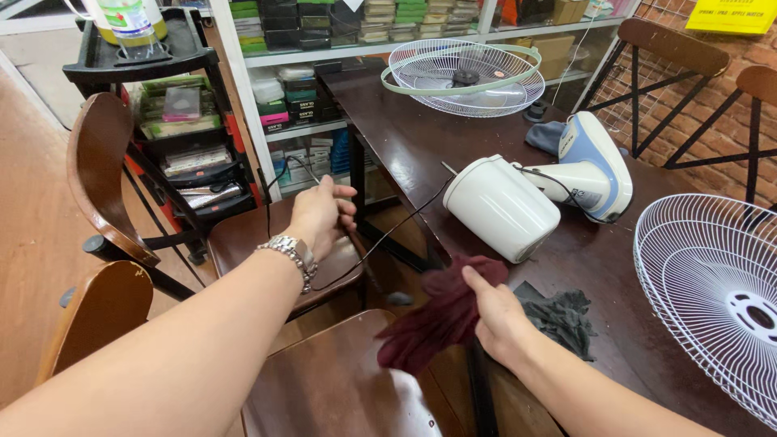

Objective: The person wipes the metal fan cage and the fan motor housing with a maroon cloth. They rotate the cage to clean different sections and then wipe the motor body and its cord.

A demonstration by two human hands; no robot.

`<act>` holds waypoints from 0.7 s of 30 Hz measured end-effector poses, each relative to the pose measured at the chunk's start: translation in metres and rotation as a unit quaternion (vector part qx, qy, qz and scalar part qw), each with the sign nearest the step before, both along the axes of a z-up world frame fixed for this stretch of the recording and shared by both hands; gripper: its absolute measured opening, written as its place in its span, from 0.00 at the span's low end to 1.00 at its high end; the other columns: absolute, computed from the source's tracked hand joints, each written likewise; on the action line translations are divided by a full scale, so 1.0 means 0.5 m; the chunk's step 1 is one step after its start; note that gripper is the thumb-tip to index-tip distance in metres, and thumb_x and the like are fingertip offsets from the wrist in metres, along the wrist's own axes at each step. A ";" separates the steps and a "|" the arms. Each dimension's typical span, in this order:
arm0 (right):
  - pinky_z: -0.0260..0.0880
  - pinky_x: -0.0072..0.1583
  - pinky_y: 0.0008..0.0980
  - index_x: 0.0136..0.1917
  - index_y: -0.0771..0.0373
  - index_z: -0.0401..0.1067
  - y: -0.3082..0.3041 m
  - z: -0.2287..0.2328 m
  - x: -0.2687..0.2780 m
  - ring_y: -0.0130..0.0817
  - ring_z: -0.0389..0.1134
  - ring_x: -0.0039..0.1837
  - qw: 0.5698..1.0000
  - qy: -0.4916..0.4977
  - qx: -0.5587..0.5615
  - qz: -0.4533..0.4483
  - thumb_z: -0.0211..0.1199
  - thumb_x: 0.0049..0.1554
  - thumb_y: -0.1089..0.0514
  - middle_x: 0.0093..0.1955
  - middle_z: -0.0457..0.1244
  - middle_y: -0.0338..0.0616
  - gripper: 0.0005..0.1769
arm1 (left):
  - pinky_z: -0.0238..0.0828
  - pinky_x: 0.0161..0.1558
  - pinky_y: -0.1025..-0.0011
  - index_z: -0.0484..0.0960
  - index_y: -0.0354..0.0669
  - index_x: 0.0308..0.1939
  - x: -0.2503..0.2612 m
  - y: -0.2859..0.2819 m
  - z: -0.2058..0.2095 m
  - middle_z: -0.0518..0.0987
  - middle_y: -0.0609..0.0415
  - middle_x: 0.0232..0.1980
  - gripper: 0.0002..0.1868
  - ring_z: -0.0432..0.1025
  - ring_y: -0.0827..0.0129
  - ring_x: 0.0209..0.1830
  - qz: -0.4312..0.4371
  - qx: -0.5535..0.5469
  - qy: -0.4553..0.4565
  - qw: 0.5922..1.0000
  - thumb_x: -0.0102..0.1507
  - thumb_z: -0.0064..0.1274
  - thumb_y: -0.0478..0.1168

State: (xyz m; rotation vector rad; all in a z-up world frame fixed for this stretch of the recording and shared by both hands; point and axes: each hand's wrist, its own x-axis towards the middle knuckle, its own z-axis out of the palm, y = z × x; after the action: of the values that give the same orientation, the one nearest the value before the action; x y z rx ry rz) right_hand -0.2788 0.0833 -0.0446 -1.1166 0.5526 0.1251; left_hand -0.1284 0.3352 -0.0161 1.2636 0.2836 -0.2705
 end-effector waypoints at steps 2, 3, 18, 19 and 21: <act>0.69 0.64 0.50 0.63 0.65 0.68 -0.020 0.007 -0.009 0.47 0.69 0.63 0.998 0.040 0.007 -0.053 0.52 0.63 0.51 0.61 0.68 0.49 0.20 | 0.67 0.32 0.65 0.78 0.40 0.45 0.014 0.044 -0.030 0.67 0.56 0.25 0.26 0.58 0.70 0.20 0.014 0.036 -0.037 0.999 0.76 0.29 0.54; 0.68 0.65 0.47 0.63 0.65 0.68 -0.028 0.014 -0.012 0.45 0.69 0.64 0.998 0.040 -0.017 -0.055 0.53 0.64 0.50 0.62 0.68 0.47 0.20 | 0.67 0.33 0.65 0.78 0.41 0.45 0.016 0.057 -0.053 0.69 0.56 0.27 0.26 0.59 0.70 0.22 0.015 0.056 -0.018 0.998 0.76 0.29 0.55; 0.64 0.71 0.51 0.57 0.62 0.66 -0.192 0.122 -0.055 0.43 0.66 0.66 0.952 -0.092 0.150 -0.249 0.41 0.66 0.50 0.62 0.65 0.47 0.18 | 0.63 0.67 0.56 0.74 0.34 0.63 -0.062 -0.243 -0.103 0.77 0.33 0.61 0.30 0.71 0.42 0.64 0.032 0.428 -0.123 0.895 0.60 0.54 0.46; 0.64 0.71 0.51 0.57 0.62 0.65 -0.209 0.122 -0.034 0.43 0.66 0.66 0.950 -0.108 0.154 -0.250 0.41 0.66 0.50 0.62 0.65 0.47 0.17 | 0.63 0.68 0.58 0.79 0.45 0.62 -0.041 -0.303 -0.072 0.81 0.42 0.61 0.27 0.73 0.49 0.65 -0.011 0.370 -0.150 0.917 0.58 0.50 0.46; 0.64 0.71 0.51 0.57 0.62 0.65 -0.245 0.124 0.013 0.43 0.66 0.66 0.949 -0.126 0.160 -0.239 0.42 0.66 0.51 0.63 0.65 0.47 0.16 | 0.52 0.73 0.52 0.62 0.43 0.73 0.019 -0.414 -0.010 0.65 0.35 0.73 0.43 0.55 0.42 0.76 -0.016 0.416 -0.248 0.875 0.58 0.59 0.53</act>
State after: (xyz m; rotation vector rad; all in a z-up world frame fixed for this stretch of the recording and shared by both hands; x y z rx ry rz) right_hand -0.2720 -0.0394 0.0174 -0.6449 0.5358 -0.3368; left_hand -0.1187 0.1281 -0.0210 2.1383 -0.0925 0.1895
